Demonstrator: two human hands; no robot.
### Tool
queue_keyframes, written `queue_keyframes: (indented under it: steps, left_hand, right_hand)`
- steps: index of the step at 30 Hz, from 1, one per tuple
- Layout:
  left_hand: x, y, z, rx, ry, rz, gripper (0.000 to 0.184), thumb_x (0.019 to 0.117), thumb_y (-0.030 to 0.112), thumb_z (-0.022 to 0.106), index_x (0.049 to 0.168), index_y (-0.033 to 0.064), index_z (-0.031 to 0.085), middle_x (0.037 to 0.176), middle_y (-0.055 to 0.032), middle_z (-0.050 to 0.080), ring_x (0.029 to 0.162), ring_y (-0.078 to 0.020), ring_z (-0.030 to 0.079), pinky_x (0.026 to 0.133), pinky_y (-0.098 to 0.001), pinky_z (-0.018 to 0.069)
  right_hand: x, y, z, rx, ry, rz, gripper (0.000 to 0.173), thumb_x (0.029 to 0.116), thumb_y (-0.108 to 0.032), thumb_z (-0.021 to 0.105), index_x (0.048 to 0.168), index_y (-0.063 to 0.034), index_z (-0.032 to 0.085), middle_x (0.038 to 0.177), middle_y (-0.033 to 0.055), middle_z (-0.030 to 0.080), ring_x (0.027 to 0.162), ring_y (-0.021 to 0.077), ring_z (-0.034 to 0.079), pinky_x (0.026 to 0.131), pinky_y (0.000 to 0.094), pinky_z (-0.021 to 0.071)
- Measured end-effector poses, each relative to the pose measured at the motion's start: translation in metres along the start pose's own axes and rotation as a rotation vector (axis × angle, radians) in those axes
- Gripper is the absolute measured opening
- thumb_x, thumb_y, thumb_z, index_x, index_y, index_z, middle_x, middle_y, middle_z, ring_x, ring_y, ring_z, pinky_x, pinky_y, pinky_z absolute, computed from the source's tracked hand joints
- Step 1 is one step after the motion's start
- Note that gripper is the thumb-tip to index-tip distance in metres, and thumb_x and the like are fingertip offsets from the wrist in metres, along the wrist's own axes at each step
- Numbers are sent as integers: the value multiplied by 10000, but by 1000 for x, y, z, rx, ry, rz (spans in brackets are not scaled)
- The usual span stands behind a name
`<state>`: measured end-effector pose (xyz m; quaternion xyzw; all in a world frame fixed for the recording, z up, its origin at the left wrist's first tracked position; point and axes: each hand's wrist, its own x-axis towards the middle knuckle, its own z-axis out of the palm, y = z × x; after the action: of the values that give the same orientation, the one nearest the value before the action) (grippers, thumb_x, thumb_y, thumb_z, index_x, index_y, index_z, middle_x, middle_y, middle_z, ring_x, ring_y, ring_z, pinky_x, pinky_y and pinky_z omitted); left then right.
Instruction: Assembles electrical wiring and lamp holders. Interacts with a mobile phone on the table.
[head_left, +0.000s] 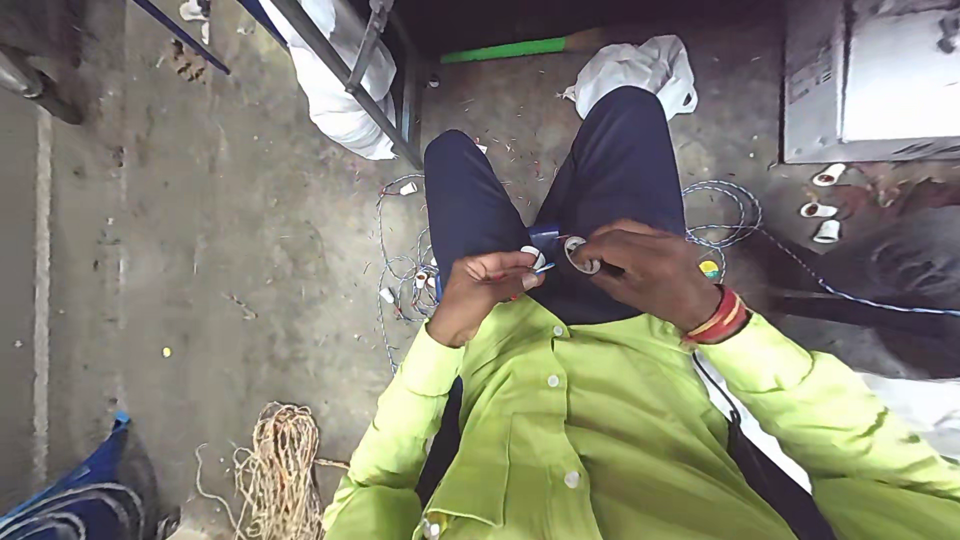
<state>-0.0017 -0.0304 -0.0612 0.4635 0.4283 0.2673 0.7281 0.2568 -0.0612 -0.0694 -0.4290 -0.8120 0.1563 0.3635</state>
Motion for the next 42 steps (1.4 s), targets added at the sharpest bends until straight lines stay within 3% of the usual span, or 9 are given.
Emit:
queue_keyframes:
  steps: [5, 7, 10, 18, 24, 28, 31, 36, 42]
  left_hand:
    - [2, 0, -1, -71, -96, -85, 302, 980, 36, 631, 1275, -14, 663, 975, -109, 744, 852, -159, 719, 814, -330, 609]
    - [4, 1, 5, -69, -111, -111, 214, 1034, 131, 586, 1138, 0, 719, 853, -60, 726, 728, -100, 682, 693, -261, 592]
    - [5, -1, 10, -44, -140, -134, 226, 1033, 102, 559, 937, 21, 747, 755, -10, 715, 677, -58, 667, 642, -216, 570]
    - [5, -10, -8, -356, -314, -188, 188, 1012, 120, 589, 1022, 43, 760, 920, -72, 767, 791, -121, 733, 767, -280, 618]
    - [7, -13, -8, -388, -376, -159, 157, 982, 84, 618, 1020, 49, 767, 879, -61, 761, 775, -111, 724, 752, -271, 609]
    - [2, -8, -1, -247, -233, -104, 114, 937, 2, 647, 956, 19, 758, 829, -65, 750, 733, -97, 708, 709, -249, 601]
    - [1, -7, 2, 51, -72, 39, 78, 926, 16, 701, 978, 10, 760, 834, -48, 741, 703, -70, 665, 652, -232, 566]
    - [5, -16, 2, 599, 82, 521, 90, 896, 68, 730, 962, 38, 782, 879, -25, 743, 802, -70, 697, 732, -255, 605]
    - [12, -23, -3, 1093, 125, 1162, 85, 920, 75, 716, 952, 33, 783, 965, -105, 752, 982, -237, 702, 932, -384, 558]
  right_hand:
    - [-3, 3, 6, -1, -14, -70, 84, 906, -67, 662, 941, -37, 732, 916, 92, 736, 948, 227, 705, 874, 331, 581]
    - [-5, 3, 9, 40, -5, -129, 96, 934, -89, 659, 961, -33, 732, 929, 100, 740, 978, 234, 707, 913, 339, 574]
    - [-6, -2, 10, 50, 10, -156, 123, 948, -122, 653, 969, -32, 735, 936, 103, 743, 1002, 237, 706, 918, 334, 570]
    - [-9, 14, 12, 213, 90, -32, 96, 914, -94, 684, 936, -4, 710, 957, 133, 734, 995, 194, 701, 932, 283, 560]
    - [-12, 11, 8, 402, 188, 98, 138, 885, -119, 781, 904, 11, 737, 902, 76, 743, 839, 74, 697, 762, 219, 589]
    - [-6, -4, -1, 486, 113, 320, 165, 867, -153, 802, 945, -23, 736, 801, -37, 721, 663, -22, 640, 599, 149, 552]
    - [-5, -7, -1, 613, 31, 471, 136, 888, -131, 772, 984, -43, 731, 769, -34, 715, 640, 30, 663, 579, 185, 577]
    - [1, -12, 2, 651, -91, 639, 55, 877, -125, 739, 862, -77, 718, 669, -22, 693, 575, 55, 662, 531, 215, 574]
    - [8, -13, -5, 1012, -296, 948, 216, 1000, -144, 583, 808, -70, 648, 614, -8, 592, 532, 68, 583, 517, 210, 519]
